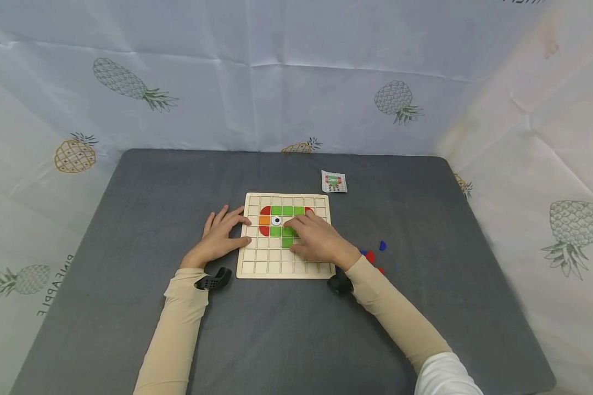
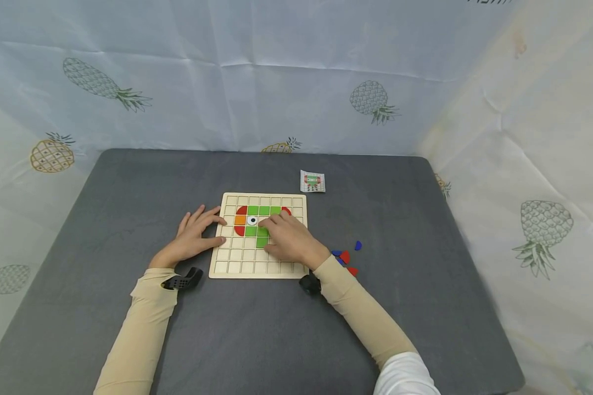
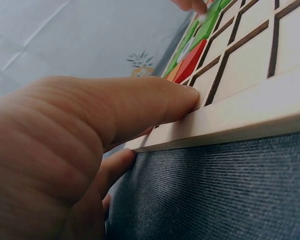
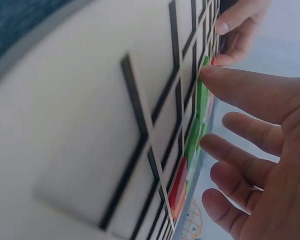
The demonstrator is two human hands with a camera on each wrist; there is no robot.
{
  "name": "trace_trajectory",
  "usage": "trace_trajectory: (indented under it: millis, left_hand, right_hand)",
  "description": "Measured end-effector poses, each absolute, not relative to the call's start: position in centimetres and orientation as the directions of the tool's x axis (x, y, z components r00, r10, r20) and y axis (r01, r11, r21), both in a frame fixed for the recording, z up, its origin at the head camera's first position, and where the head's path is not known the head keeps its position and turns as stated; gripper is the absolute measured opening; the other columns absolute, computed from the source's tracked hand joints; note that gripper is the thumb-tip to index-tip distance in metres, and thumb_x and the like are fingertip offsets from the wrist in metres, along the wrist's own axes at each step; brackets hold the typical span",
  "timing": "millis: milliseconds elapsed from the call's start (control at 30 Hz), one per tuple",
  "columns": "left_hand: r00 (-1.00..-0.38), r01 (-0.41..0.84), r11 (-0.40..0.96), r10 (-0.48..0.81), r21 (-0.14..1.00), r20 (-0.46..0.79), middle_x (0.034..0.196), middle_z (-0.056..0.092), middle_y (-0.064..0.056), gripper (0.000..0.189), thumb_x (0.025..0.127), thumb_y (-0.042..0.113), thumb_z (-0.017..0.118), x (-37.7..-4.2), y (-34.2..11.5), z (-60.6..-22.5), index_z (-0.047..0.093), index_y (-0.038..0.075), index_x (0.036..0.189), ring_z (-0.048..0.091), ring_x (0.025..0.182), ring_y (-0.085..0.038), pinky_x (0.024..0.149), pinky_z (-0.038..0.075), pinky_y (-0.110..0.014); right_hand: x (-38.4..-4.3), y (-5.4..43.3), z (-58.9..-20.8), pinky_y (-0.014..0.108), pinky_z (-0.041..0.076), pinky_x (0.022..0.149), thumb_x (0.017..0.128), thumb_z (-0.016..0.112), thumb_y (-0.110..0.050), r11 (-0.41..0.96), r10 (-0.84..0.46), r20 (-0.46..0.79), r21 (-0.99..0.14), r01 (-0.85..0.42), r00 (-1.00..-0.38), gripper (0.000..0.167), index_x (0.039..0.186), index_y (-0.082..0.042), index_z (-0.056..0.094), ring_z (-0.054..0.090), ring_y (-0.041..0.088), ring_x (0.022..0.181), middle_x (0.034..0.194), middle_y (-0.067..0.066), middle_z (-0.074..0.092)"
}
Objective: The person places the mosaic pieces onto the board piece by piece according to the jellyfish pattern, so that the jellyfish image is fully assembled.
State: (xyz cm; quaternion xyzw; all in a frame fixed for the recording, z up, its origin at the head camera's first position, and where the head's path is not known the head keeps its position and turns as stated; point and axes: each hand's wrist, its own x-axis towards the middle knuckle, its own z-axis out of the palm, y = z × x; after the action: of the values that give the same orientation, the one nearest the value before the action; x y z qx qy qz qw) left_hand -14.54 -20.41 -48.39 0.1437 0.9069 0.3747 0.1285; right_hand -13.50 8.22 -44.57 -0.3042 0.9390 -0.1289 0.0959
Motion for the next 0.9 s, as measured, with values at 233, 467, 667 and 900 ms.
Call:
trace_trajectory:
  millis: [233, 467, 667, 900]
  left_hand:
    - [-0.926, 0.162, 0.676, 0.356, 0.719, -0.125, 0.169, 0.026, -0.012, 0.038, 0.090, 0.024, 0.073, -14.6, -20.4, -48.4, 0.061, 0.015, 0.125, -0.001, 0.159, -0.038, 0.124, -0.013, -0.060]
    - [-0.926, 0.163, 0.672, 0.357, 0.722, -0.124, 0.168, 0.026, -0.014, 0.036, 0.090, 0.022, 0.073, -14.6, -20.4, -48.5, 0.062, 0.014, 0.124, -0.001, 0.159, -0.039, 0.124, -0.012, -0.060]
    - [-0.924, 0.169, 0.669, 0.364, 0.724, -0.121, 0.168, 0.026, -0.015, 0.036, 0.091, 0.023, 0.073, -14.5, -20.3, -48.3, 0.061, 0.013, 0.123, -0.001, 0.159, -0.040, 0.124, -0.012, -0.061]
    - [-0.927, 0.182, 0.682, 0.360, 0.708, -0.109, 0.168, 0.026, -0.014, 0.036, 0.091, 0.023, 0.074, -14.6, -20.4, -48.5, 0.061, 0.014, 0.123, 0.000, 0.159, -0.039, 0.124, -0.012, -0.061]
  right_hand:
    - [-13.6, 9.5, -43.8, 0.040, 0.048, 0.099, 0.093, 0.074, -0.030, 0.788, -0.571, -0.098, -0.345, -0.511, -0.815, 0.053, 0.141, -0.016, 0.057, 0.051, 0.022, 0.115, 0.135, 0.003, 0.061]
    - [-13.7, 11.5, -43.1, 0.039, 0.049, 0.097, 0.095, 0.071, -0.021, 0.768, -0.562, -0.079, -0.420, -0.483, -0.824, 0.044, 0.136, -0.011, 0.061, 0.050, 0.022, 0.110, 0.135, 0.006, 0.062]
    - [-13.2, 13.9, -42.1, 0.037, 0.047, 0.084, 0.100, 0.061, -0.013, 0.752, -0.524, -0.036, -0.488, -0.442, -0.851, 0.035, 0.135, -0.009, 0.063, 0.047, 0.023, 0.105, 0.132, 0.008, 0.065]
    - [-12.3, 16.6, -40.8, 0.042, 0.052, 0.089, 0.100, 0.061, -0.009, 0.744, -0.488, -0.007, -0.526, -0.412, -0.873, 0.031, 0.131, -0.005, 0.063, 0.055, 0.031, 0.108, 0.122, 0.011, 0.066]
